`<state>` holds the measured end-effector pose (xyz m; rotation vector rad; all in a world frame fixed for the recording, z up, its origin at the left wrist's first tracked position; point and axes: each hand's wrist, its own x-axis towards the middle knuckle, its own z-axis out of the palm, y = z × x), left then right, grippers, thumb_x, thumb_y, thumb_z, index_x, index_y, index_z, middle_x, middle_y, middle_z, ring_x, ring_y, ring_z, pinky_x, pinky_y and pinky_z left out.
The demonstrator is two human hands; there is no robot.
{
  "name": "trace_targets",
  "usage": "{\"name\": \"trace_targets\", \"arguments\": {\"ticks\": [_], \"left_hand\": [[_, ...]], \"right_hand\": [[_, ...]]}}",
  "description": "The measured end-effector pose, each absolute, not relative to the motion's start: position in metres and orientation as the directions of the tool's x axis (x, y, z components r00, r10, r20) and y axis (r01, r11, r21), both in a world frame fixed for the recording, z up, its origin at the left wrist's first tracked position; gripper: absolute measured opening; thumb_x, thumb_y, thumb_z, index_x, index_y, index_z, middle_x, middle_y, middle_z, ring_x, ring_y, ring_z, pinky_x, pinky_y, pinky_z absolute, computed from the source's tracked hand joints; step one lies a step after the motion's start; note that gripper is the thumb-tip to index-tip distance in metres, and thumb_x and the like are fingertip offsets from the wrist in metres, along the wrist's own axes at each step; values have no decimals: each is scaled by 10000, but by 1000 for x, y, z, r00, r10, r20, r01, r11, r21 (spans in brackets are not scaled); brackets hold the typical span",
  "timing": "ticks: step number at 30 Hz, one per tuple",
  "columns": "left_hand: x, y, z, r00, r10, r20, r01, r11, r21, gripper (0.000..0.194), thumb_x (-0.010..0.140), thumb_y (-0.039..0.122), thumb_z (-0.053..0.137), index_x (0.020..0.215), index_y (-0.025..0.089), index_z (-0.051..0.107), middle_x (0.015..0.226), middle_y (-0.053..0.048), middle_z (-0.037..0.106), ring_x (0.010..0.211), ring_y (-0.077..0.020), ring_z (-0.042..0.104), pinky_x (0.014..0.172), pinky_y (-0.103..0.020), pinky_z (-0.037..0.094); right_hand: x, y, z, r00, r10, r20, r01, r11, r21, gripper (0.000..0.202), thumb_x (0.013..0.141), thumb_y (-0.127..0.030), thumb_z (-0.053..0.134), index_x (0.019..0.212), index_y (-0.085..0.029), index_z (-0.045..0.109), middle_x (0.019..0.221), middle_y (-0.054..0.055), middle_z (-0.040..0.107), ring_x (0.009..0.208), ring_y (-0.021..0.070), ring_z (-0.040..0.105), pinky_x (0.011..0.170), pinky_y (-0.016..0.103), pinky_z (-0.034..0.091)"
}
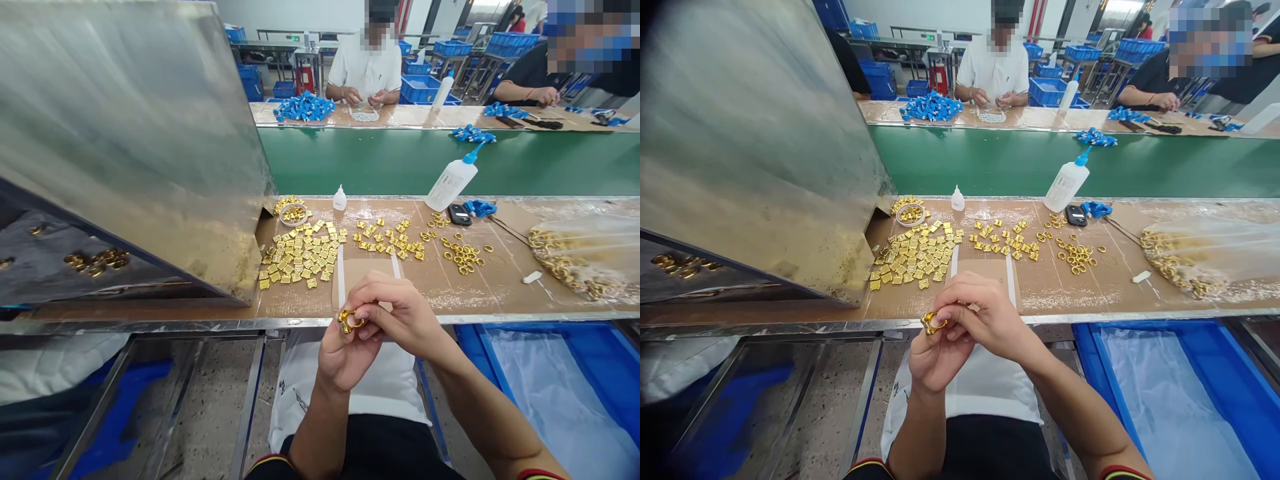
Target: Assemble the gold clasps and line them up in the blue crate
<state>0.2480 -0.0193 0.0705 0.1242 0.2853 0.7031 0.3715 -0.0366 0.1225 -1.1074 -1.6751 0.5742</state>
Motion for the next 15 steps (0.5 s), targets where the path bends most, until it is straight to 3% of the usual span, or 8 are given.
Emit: {"name": "trace_targets", "arguments": {"ticks": [10,15], "left_hand": [[245,-20,70,721,664,-197,-631,747,208,466,526,223,968,687,183,533,716,53,463,606,-78,341,642,-265,358],[245,-20,68,703,683,-197,-633,728,264,466,549,269,950,688,195,511,719,44,433,623,-98,330,649,-288,353]], "right_hand": [[371,-35,124,-83,872,483,393,474,-788,167,1000,-240,608,881,-212,722,823,15,719,790,147,656,739,293,533],[369,-32,123,-80,885,459,321,459,-828,195,1000,-322,617,886,-210,730,826,22,723,789,144,667,739,289,555]]}}
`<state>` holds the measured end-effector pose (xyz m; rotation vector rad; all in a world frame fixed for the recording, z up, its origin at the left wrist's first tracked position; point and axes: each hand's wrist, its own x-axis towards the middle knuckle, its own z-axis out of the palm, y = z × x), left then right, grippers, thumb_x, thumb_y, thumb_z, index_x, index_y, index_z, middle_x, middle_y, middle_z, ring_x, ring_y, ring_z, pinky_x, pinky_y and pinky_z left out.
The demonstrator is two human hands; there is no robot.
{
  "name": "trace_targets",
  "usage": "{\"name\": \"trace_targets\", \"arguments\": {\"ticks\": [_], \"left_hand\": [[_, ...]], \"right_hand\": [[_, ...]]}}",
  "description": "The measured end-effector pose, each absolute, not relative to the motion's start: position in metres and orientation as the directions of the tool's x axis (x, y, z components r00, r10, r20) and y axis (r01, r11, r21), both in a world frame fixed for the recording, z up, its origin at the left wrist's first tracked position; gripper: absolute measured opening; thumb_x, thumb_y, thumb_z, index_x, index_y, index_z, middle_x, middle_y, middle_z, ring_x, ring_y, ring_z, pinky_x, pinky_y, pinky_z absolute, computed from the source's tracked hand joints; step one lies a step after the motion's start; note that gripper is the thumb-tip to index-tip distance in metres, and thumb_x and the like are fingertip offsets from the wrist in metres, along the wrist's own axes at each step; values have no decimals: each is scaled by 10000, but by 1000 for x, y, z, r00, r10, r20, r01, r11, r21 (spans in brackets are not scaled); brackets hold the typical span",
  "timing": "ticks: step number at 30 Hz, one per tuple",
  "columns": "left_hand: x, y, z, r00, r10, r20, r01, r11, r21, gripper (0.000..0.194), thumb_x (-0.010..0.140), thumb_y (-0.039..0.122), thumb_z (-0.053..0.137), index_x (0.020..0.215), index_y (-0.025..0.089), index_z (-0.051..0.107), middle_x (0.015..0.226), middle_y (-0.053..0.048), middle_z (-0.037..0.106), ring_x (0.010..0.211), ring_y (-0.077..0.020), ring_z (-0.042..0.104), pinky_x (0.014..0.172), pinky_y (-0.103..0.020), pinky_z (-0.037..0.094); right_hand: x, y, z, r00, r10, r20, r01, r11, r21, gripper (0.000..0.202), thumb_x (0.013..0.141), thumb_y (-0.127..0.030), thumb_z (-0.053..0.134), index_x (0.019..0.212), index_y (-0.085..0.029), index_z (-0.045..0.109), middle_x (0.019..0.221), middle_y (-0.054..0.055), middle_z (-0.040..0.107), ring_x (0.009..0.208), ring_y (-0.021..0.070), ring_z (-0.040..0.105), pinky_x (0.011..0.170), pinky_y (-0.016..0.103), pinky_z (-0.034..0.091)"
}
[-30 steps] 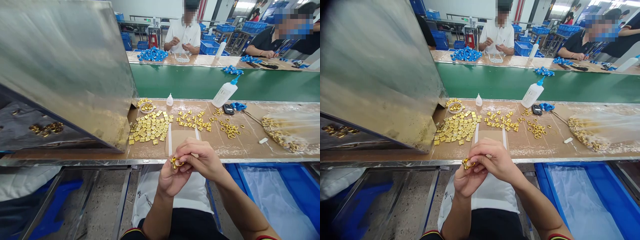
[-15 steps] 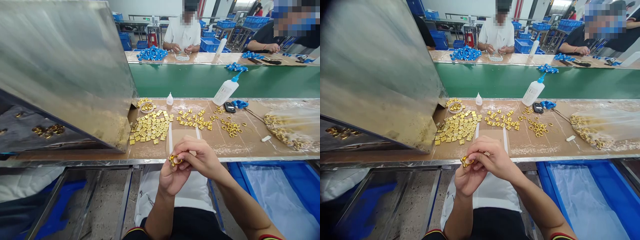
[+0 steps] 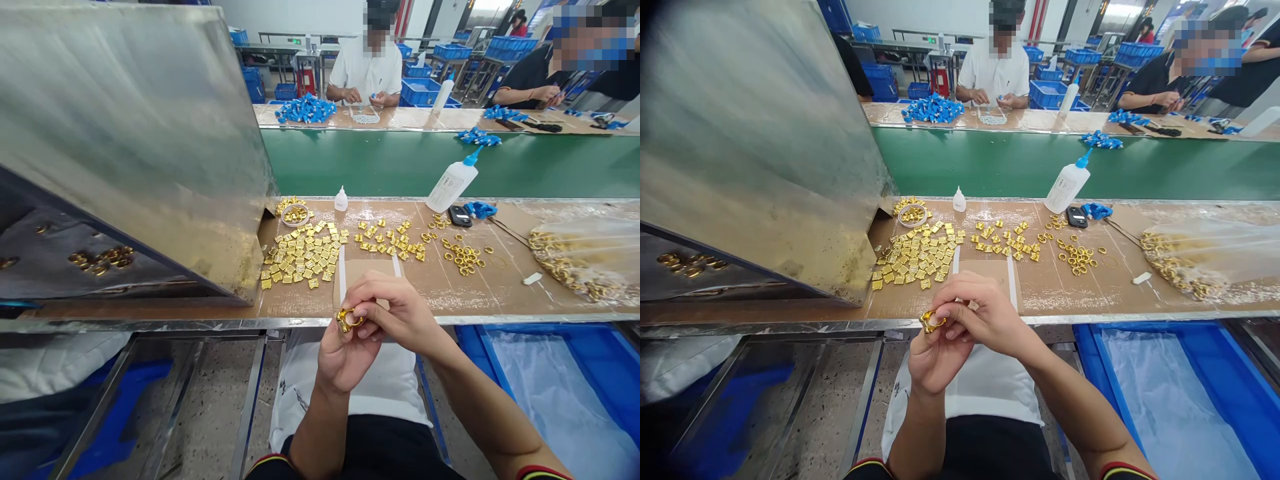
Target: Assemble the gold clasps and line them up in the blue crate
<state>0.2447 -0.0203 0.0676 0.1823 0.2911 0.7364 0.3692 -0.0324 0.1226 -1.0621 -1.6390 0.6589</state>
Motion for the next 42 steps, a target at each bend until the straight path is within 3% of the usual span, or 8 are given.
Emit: {"name": "trace_targets", "arguments": {"ticks": [6,12,18,23,28,34,38,42], "left_hand": [[244,-19,71,698,694,-176,-630,712,311,494,570,375,936,680,208,484,692,42,341,636,-119,328,617,-287,337],[242,-18,71,736,654,-176,-593,748,298,555,520,404,971,660,205,472,710,34,337,670,-129,345,588,-262,335],[245,-20,73,769,620,-157,-573,777,260,561,491,404,991,631,197,489,658,44,313,616,-106,323,539,-224,357],[246,-20,75,788,583,-198,-524,803,283,544,465,447,1000,629,192,548,689,20,430,695,-129,453,618,-245,438],[241,-12,69,784,605,-141,-471,727,500,515,638,610,879,873,183,711,793,-31,583,692,-148,506,577,-257,413],[234,-4,51,522,849,75,-472,214,855,484,843,640,687,899,164,754,732,-27,619,663,-139,505,658,-267,414],[233,-6,48,462,883,79,-441,152,885,432,902,579,649,1011,182,780,823,-59,696,762,-189,581,761,-314,464],[233,-8,57,464,886,-19,-512,286,810,455,769,617,775,877,175,786,699,-33,642,663,-159,530,686,-299,455]], "right_hand": [[366,-44,113,60,917,395,158,382,-910,158,987,-381,628,1011,-237,688,997,43,734,832,152,709,718,286,600],[364,-56,116,36,889,456,299,426,-854,33,934,-241,701,954,-241,675,1034,45,728,975,181,698,880,353,576],[362,-55,119,-10,879,477,414,438,-798,295,914,-267,732,1195,-266,640,1114,63,733,1096,218,672,961,396,554],[363,-55,118,-98,873,479,407,474,-781,282,946,-249,688,1220,-272,629,1070,44,749,981,177,705,867,323,585],[369,-61,124,-84,849,521,649,444,-618,320,973,-258,653,1286,-281,594,1059,49,753,917,185,722,789,309,596],[366,-62,131,-163,835,526,842,395,-366,307,1024,-186,525,1329,-213,548,1074,106,751,979,238,712,835,382,590],[362,-60,127,-182,833,523,840,408,-357,332,1028,-173,503,1358,-192,531,1074,115,753,978,249,714,818,386,597],[361,-62,125,-133,830,541,803,410,-433,406,1021,-246,563,1421,-242,492,1073,82,765,942,223,744,827,357,610]]}}
